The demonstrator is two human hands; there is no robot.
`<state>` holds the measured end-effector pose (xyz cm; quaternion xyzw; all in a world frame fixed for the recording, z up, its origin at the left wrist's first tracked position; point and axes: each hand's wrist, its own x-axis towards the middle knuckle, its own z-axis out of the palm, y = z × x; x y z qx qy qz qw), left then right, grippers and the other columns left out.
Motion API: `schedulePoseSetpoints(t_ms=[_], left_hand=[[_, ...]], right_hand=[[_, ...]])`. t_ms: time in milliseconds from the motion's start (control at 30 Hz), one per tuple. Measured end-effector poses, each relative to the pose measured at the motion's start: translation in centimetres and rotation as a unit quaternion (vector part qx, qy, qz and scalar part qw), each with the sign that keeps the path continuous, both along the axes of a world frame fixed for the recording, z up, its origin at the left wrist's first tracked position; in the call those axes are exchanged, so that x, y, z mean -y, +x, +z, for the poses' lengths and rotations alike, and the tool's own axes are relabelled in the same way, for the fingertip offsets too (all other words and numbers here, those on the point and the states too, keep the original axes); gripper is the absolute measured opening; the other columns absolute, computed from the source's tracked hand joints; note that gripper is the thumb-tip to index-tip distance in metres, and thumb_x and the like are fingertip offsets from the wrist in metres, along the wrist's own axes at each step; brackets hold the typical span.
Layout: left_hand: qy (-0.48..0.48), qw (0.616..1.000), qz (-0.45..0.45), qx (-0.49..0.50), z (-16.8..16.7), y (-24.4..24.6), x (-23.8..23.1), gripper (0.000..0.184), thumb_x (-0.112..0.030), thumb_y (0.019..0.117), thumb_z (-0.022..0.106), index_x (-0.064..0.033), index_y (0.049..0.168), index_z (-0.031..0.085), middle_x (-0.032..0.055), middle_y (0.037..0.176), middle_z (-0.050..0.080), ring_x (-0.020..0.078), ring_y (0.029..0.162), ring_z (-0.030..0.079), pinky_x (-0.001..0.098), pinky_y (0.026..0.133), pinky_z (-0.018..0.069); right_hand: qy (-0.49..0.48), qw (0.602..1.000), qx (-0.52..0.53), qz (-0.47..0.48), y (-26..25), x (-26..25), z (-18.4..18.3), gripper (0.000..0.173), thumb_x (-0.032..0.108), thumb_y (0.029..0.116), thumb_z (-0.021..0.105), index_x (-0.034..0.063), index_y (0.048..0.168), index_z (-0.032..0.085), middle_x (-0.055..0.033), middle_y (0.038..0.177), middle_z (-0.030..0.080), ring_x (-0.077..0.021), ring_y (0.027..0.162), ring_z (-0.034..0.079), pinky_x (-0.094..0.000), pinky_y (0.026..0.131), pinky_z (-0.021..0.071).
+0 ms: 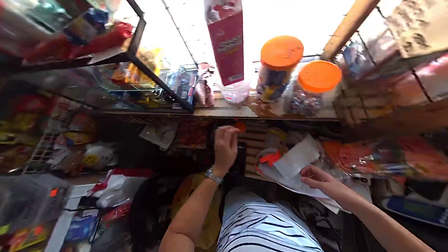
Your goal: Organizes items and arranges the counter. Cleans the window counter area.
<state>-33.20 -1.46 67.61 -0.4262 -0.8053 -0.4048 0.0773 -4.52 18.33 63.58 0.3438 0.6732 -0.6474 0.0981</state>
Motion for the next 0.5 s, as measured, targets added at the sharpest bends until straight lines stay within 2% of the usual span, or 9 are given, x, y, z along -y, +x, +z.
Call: schedulePoseSetpoints(t_ms=[100, 167, 200, 267, 333, 367, 400, 433, 500], left_hand=[[-0.057, 0.994, 0.086, -0.028, 3.5, -8.9, -1.1, 0.028, -0.007, 0.1002, 0.054, 0.0019, 0.124, 0.067, 0.0242, 0.137, 0.057, 0.0392, 0.13, 0.053, 0.0514, 0.11, 0.0444], [-0.093, 0.99, 0.097, -0.043, 3.8, -14.7, -4.6, 0.033, -0.01, 0.0997, 0.056, 0.0033, 0.128, 0.066, 0.0246, 0.143, 0.055, 0.0406, 0.135, 0.051, 0.0523, 0.113, 0.0422], [-0.123, 0.987, 0.095, -0.043, 3.6, -17.4, -6.6, 0.038, -0.012, 0.0978, 0.058, 0.0025, 0.132, 0.064, 0.0237, 0.146, 0.054, 0.0404, 0.139, 0.048, 0.053, 0.115, 0.0399], [-0.215, 0.972, 0.087, -0.029, 3.3, -21.5, -10.1, 0.05, -0.019, 0.0986, 0.06, -0.0047, 0.146, 0.055, 0.0198, 0.157, 0.044, 0.0401, 0.149, 0.035, 0.0556, 0.12, 0.032], [-0.3, 0.95, 0.082, -0.001, 2.9, -24.4, -12.3, 0.055, -0.026, 0.1038, 0.052, -0.0145, 0.157, 0.043, 0.0151, 0.166, 0.032, 0.0383, 0.155, 0.022, 0.055, 0.124, 0.0221], [-0.323, 0.943, 0.079, 0.012, 2.6, -25.4, -12.8, 0.055, -0.028, 0.1056, 0.048, -0.0161, 0.159, 0.04, 0.0164, 0.166, 0.031, 0.0389, 0.155, 0.022, 0.0554, 0.123, 0.0235], [-0.333, 0.94, 0.076, 0.018, 2.1, -26.1, -13.1, 0.053, -0.027, 0.106, 0.047, -0.0146, 0.158, 0.042, 0.0184, 0.164, 0.035, 0.0396, 0.154, 0.026, 0.0554, 0.122, 0.0273], [-0.339, 0.938, 0.073, 0.025, 1.6, -26.6, -13.3, 0.051, -0.024, 0.1059, 0.047, -0.0122, 0.156, 0.044, 0.0195, 0.162, 0.038, 0.0397, 0.152, 0.03, 0.055, 0.12, 0.0315], [-0.35, 0.934, 0.074, 0.024, 1.2, -27.0, -13.3, 0.049, -0.014, 0.1055, 0.047, -0.0075, 0.154, 0.045, 0.019, 0.159, 0.042, 0.0391, 0.147, 0.038, 0.0537, 0.114, 0.0393]], right_hand=[[-0.085, 0.98, -0.082, 0.161, -7.2, 2.4, 2.2, 0.031, 0.025, 0.1005, 0.06, 0.0025, 0.121, 0.06, -0.0069, 0.11, 0.065, -0.0126, 0.097, 0.064, -0.0334, 0.089, 0.0545], [-0.209, 0.955, -0.094, 0.189, -13.9, 5.1, 2.4, 0.029, 0.028, 0.1059, 0.052, 0.0058, 0.124, 0.06, -0.0038, 0.115, 0.066, -0.0115, 0.103, 0.066, -0.0319, 0.094, 0.055], [-0.272, 0.943, -0.078, 0.176, -17.4, 6.7, 2.2, 0.034, 0.028, 0.1088, 0.044, 0.0038, 0.128, 0.058, -0.0065, 0.119, 0.066, -0.0145, 0.107, 0.066, -0.034, 0.097, 0.054], [-0.368, 0.925, -0.035, 0.088, -24.3, 9.6, 0.7, 0.047, 0.032, 0.1129, 0.028, -0.001, 0.134, 0.055, -0.0124, 0.124, 0.067, -0.0188, 0.111, 0.067, -0.0355, 0.1, 0.0526], [-0.426, 0.904, -0.027, -0.031, -30.5, 11.9, -0.9, 0.055, 0.035, 0.1134, 0.02, -0.0043, 0.136, 0.052, -0.0167, 0.123, 0.066, -0.0213, 0.11, 0.067, -0.0358, 0.097, 0.0533], [-0.448, 0.889, -0.035, -0.09, -32.9, 12.8, -1.5, 0.057, 0.036, 0.1131, 0.018, -0.0041, 0.139, 0.049, -0.0179, 0.125, 0.065, -0.0221, 0.11, 0.066, -0.0358, 0.095, 0.0533], [-0.474, 0.868, -0.048, -0.142, -34.7, 13.4, -2.0, 0.057, 0.037, 0.1128, 0.018, -0.0027, 0.143, 0.045, -0.0185, 0.129, 0.061, -0.023, 0.112, 0.064, -0.0362, 0.096, 0.0527], [-0.494, 0.847, -0.064, -0.186, -36.1, 13.8, -2.4, 0.055, 0.037, 0.1125, 0.017, -0.0011, 0.143, 0.043, -0.0176, 0.127, 0.06, -0.0229, 0.11, 0.063, -0.0366, 0.094, 0.053], [-0.506, 0.827, -0.11, -0.218, -38.0, 14.1, -3.2, 0.048, 0.034, 0.1122, 0.019, 0.002, 0.129, 0.05, -0.0116, 0.107, 0.065, -0.0186, 0.094, 0.066, -0.0345, 0.082, 0.0574]])
